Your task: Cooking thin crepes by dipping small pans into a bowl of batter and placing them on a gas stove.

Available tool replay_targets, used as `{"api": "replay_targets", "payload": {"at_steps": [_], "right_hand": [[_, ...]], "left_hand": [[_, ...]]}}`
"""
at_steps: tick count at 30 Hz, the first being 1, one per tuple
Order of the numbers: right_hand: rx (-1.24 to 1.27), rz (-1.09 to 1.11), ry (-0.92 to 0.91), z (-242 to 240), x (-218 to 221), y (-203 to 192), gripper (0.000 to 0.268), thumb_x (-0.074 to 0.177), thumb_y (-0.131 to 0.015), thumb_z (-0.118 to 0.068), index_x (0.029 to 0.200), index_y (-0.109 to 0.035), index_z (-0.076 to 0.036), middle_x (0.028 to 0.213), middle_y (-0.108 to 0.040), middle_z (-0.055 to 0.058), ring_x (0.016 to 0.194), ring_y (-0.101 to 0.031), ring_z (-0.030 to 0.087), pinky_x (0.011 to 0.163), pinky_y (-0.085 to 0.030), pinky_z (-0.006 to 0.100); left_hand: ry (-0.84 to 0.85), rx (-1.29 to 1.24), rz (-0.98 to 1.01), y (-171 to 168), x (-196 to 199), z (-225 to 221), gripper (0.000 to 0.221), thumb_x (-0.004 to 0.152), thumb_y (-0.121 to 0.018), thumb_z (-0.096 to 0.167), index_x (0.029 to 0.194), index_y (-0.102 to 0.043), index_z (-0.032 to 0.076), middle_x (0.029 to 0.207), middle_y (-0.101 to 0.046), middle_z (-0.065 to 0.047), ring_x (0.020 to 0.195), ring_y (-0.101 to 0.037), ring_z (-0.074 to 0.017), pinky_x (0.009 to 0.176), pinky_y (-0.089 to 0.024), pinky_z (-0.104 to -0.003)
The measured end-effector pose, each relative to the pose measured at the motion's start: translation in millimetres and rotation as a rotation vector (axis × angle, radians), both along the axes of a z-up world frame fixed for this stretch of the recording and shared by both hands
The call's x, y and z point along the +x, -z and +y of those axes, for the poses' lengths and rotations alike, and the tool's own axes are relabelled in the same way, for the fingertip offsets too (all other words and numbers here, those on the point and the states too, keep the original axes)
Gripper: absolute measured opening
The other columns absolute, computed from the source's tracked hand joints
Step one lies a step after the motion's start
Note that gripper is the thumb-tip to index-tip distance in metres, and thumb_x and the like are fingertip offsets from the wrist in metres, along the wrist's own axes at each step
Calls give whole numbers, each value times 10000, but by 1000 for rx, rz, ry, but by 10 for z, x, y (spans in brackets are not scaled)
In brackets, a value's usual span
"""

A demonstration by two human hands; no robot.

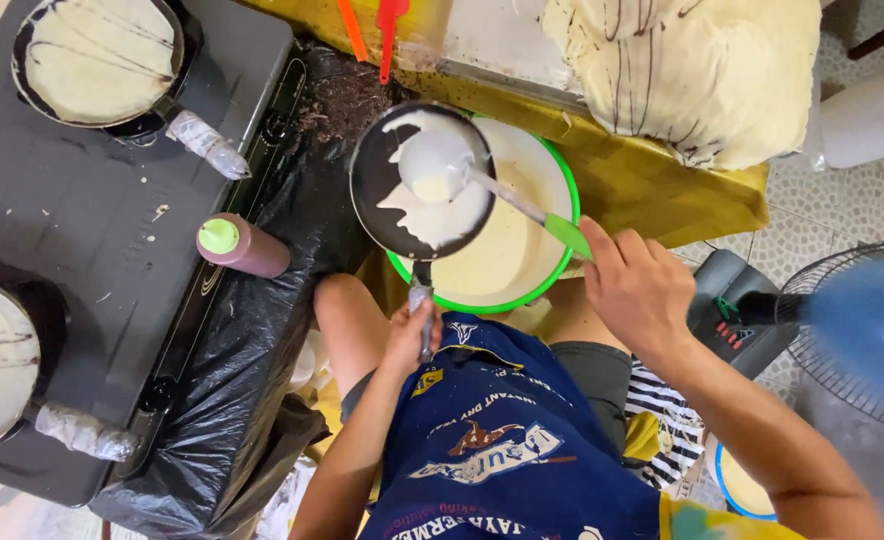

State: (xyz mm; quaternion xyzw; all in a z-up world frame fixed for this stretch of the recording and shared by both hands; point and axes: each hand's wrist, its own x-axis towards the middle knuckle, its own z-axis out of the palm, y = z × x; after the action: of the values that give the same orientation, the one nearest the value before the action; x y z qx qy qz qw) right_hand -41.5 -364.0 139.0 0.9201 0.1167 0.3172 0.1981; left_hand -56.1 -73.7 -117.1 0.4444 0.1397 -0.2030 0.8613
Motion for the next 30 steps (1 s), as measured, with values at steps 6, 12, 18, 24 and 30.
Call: {"api": "replay_targets", "payload": {"at_steps": [6, 12, 18, 24, 30], "right_hand": [[-5, 5, 28, 112, -264, -76, 387, 819, -641, -284, 1182, -754, -352, 800, -544, -62, 665, -617, 122, 611, -492, 226], [228, 187, 171, 92, -82, 271, 424, 778, -698, -332, 1199, -749, -315, 812, -594, -35, 689, -676, 182, 597, -555, 308], [509, 481, 489, -254, -169, 808, 457, 852, -637, -402, 1304, -702, -399, 943, -732, -3, 847, -754, 307, 777, -600, 448], [699, 515, 541, -264, -202, 1009, 429, 863, -626, -400, 1287, -693, -408, 1043, -731, -24, 922, -744, 305, 848, -587, 457], [466, 253, 504, -330, -434, 526, 445, 844, -690, -298, 1277, -756, -373, 914, -694, -51, 783, -736, 217, 768, -594, 332]], "left_hand": [[53, 109, 23, -569, 292, -131, 368, 1011, -680, 334, 828, -606, 24, 498, -540, -144, 287, -506, -222, 278, -406, -310], [414, 231, 281, -1141, 621, 154, 532, 932, -724, 544, 863, -607, 30, 570, -518, -65, 343, -466, -139, 284, -390, -276], [583, 594, 174, -1368, 694, 200, 496, 886, -776, 426, 788, -636, -39, 524, -569, -121, 304, -496, -177, 263, -411, -314], [563, 649, 113, -1658, 465, 182, 423, 897, -770, 367, 787, -634, -18, 488, -575, -144, 273, -495, -196, 240, -401, -307], [459, 442, 123, -1307, 245, 211, 397, 926, -748, 352, 831, -624, -12, 498, -555, -147, 288, -502, -203, 278, -420, -310]]}}
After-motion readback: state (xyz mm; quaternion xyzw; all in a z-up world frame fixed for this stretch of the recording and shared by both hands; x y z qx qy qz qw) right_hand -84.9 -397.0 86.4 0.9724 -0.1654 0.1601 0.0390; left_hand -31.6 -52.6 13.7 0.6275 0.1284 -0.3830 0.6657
